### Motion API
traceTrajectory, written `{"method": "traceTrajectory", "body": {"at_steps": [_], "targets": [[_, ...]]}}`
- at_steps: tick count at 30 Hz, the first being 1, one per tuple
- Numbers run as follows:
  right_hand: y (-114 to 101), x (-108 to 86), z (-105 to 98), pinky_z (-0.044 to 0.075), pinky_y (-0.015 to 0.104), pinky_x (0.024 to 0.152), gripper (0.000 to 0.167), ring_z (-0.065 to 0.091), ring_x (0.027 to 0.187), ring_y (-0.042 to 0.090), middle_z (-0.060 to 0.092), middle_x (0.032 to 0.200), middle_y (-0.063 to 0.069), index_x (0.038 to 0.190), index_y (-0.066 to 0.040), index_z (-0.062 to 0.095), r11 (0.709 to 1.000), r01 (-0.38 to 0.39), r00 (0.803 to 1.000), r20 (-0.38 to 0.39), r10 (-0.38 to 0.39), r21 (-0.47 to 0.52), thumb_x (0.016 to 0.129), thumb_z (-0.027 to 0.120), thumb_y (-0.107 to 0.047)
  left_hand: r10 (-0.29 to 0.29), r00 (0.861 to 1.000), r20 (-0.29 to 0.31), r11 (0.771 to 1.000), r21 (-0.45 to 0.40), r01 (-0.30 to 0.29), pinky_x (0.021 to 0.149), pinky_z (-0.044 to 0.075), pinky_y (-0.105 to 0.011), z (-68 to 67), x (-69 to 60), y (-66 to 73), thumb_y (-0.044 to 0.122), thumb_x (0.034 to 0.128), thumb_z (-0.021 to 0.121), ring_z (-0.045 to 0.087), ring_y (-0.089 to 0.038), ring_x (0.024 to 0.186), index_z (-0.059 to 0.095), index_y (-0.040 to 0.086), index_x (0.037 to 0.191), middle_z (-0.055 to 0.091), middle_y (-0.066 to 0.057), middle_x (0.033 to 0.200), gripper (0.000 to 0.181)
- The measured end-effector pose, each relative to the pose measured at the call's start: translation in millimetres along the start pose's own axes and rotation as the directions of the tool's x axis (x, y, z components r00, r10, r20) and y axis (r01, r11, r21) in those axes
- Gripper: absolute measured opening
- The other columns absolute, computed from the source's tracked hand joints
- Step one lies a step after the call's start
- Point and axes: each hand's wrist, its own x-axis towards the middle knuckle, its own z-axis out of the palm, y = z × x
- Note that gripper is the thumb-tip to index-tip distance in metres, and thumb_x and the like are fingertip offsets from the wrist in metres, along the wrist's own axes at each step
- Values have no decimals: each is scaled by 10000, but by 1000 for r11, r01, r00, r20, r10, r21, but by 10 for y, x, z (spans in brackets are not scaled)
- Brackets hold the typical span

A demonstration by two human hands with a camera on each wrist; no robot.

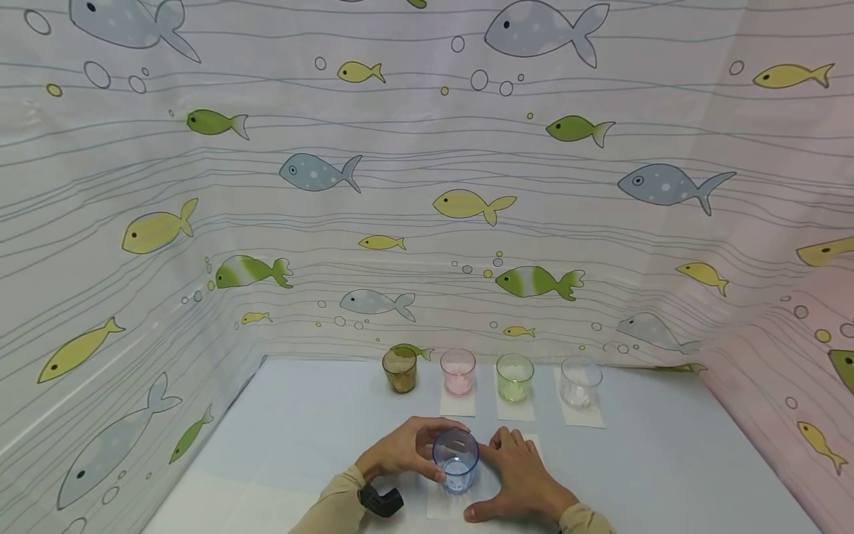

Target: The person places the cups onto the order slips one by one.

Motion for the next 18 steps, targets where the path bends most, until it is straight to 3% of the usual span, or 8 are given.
{"method": "traceTrajectory", "body": {"at_steps": [8, 10, 11, 12, 13, 14, 15, 18], "targets": [[-6, -3, -8, 313, 314, 783, 1011, 377, 974, 125, 440, 1078, -74, 1370, -175, 701, 1000, -7, 1000, 10, 7, 1, 647, 794, -875, 68, 998, 10, 998, -15, -68, 1149, 518, -339, -105, -5, -58, 308, 913, 861, 606, -253, 1401, 405, 73, 1617, 599, -152, 1533, 871], [-12, -4, -13, 319, 320, 792, 1033, 381, 982, 130, 451, 1090, -70, 1424, -192, 674, 1000, -15, 1000, 19, 15, 5, 655, 793, -871, 110, 992, -66, 994, -9, -111, 1121, 541, -340, -158, -26, -56, 271, 958, 805, 625, -292, 1379, 411, 26, 1598, 609, -206, 1508, 790], [-14, -5, -15, 322, 323, 796, 1043, 385, 987, 134, 458, 1096, -67, 1452, -205, 656, 1000, -18, 1000, 21, 18, 10, 657, 797, -866, 141, 981, -134, 990, 4, -142, 1107, 551, -340, -184, -39, -46, 237, 973, 780, 642, -301, 1355, 441, -9, 1567, 623, -237, 1480, 727], [-15, -5, -17, 325, 325, 800, 1054, 389, 994, 137, 465, 1103, -64, 1479, -221, 637, 1000, -20, 1000, 23, 19, 13, 659, 798, -863, 182, 956, -232, 983, 24, -181, 1073, 573, -333, -208, -48, -34, 203, 986, 758, 680, -302, 1297, 494, -48, 1511, 653, -269, 1420, 638], [-16, -5, -18, 325, 325, 803, 1063, 390, 998, 138, 470, 1110, -63, 1502, -238, 616, 1000, -22, 999, 26, 21, 15, 661, 799, -861, 232, 907, -351, 972, 57, -227, 1024, 601, -329, -234, -55, -20, 171, 992, 748, 722, -297, 1220, 562, -74, 1432, 689, -293, 1343, 537], [-17, -5, -20, 324, 324, 805, 1070, 389, 1001, 139, 473, 1117, -63, 1523, -256, 595, 1000, -24, 999, 29, 24, 16, 664, 797, -861, 283, 830, -480, 957, 91, -274, 964, 629, -330, -264, -60, -7, 128, 994, 740, 757, -286, 1126, 620, -101, 1338, 716, -318, 1252, 431], [-16, -4, -21, 322, 322, 803, 1070, 388, 1000, 139, 474, 1119, -62, 1529, -265, 589, 1000, -25, 999, 32, 24, 17, 664, 797, -860, 332, 721, -608, 940, 150, -307, 885, 650, -313, -296, -67, 10, 88, 989, 738, 783, -267, 1014, 672, -114, 1232, 737, -330, 1149, 323], [-11, -3, -26, 322, 318, 801, 1069, 387, 1000, 142, 468, 1118, -60, 1517, -255, 603, 1000, -27, 999, 37, 26, 8, 660, 798, -862, 448, 303, -841, 885, 368, -285, 712, 646, -243, -417, -84, 57, 55, 958, 778, 754, -166, 769, 733, -69, 951, 745, -288, 895, 132]]}}
